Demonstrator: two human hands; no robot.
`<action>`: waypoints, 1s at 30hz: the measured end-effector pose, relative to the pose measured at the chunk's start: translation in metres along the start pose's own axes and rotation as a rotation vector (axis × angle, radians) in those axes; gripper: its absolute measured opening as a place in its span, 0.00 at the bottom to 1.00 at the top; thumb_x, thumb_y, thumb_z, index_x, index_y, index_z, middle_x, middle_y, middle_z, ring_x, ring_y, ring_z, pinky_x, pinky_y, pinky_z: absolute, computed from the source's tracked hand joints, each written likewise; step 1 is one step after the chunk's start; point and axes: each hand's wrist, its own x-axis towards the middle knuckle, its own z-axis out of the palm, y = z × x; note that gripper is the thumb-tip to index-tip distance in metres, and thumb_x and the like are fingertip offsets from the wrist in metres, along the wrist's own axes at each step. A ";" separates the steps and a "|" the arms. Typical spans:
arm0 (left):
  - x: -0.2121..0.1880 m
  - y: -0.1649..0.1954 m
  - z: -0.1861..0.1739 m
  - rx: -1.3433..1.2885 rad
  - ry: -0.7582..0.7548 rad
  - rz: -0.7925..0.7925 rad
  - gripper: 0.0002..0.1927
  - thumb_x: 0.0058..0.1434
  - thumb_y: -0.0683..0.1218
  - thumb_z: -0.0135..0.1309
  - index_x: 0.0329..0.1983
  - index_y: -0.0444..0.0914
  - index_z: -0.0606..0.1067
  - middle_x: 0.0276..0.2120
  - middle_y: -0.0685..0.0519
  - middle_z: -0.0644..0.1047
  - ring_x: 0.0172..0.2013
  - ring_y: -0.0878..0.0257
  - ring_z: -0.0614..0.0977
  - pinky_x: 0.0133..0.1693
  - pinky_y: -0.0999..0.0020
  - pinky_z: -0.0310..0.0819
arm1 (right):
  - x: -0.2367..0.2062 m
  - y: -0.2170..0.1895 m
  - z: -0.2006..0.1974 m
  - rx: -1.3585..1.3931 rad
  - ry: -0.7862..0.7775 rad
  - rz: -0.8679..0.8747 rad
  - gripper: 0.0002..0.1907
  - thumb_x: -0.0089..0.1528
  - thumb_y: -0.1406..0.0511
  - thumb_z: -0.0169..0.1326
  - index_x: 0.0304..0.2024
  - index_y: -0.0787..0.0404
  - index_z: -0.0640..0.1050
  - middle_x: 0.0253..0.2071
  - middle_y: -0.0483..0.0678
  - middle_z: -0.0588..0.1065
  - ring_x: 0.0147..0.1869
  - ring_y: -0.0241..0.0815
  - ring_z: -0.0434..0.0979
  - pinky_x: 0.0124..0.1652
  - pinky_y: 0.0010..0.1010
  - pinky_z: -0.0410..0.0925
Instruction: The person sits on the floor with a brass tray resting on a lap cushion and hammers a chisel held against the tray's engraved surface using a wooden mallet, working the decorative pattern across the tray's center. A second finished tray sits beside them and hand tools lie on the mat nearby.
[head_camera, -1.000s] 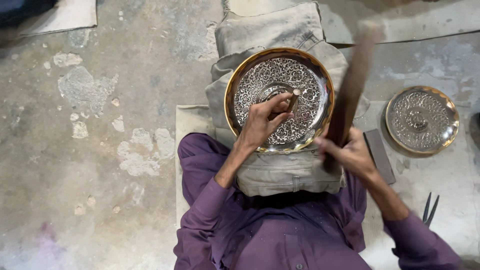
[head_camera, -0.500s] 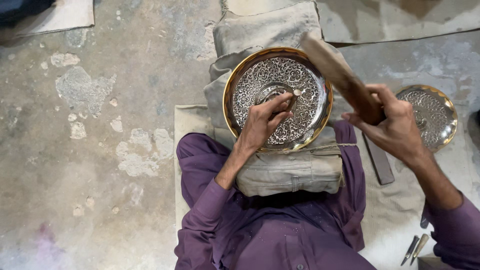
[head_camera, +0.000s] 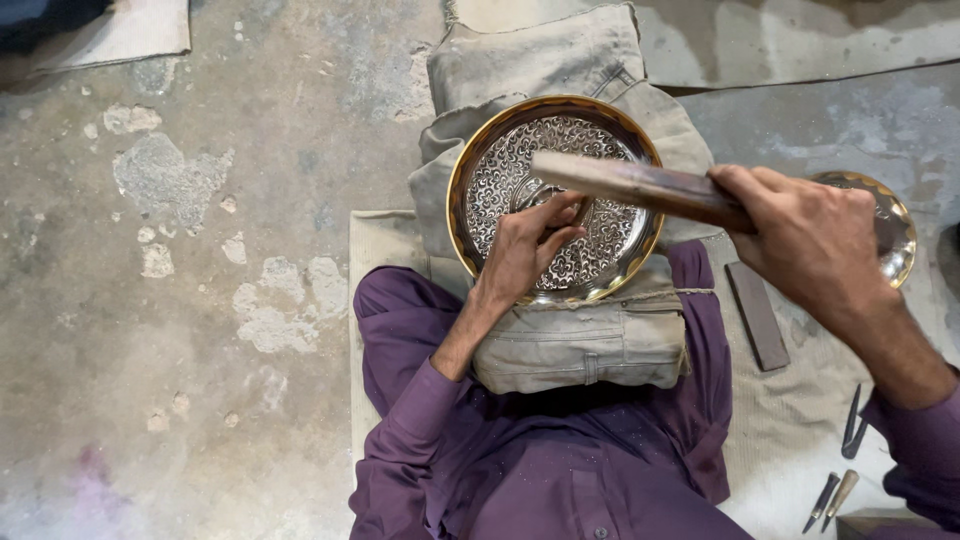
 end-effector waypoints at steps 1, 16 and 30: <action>0.000 0.000 0.000 -0.007 -0.005 -0.007 0.24 0.66 0.45 0.59 0.64 0.44 0.71 0.43 0.46 0.85 0.43 0.57 0.89 0.43 0.63 0.88 | 0.000 0.000 0.001 0.087 0.036 0.033 0.23 0.65 0.60 0.60 0.61 0.54 0.74 0.38 0.50 0.82 0.30 0.43 0.82 0.31 0.38 0.75; 0.003 0.007 -0.007 -0.026 -0.066 -0.026 0.22 0.66 0.42 0.58 0.64 0.43 0.72 0.43 0.46 0.85 0.43 0.58 0.89 0.43 0.65 0.87 | -0.008 0.007 0.010 0.054 0.050 -0.011 0.28 0.67 0.63 0.58 0.69 0.52 0.68 0.44 0.52 0.80 0.35 0.46 0.82 0.33 0.38 0.78; 0.006 0.007 -0.007 -0.021 -0.061 0.046 0.24 0.63 0.41 0.59 0.64 0.44 0.72 0.47 0.48 0.84 0.47 0.58 0.88 0.47 0.64 0.87 | -0.012 0.004 0.013 0.225 0.117 0.014 0.31 0.62 0.65 0.59 0.68 0.56 0.70 0.44 0.52 0.79 0.36 0.46 0.82 0.32 0.37 0.78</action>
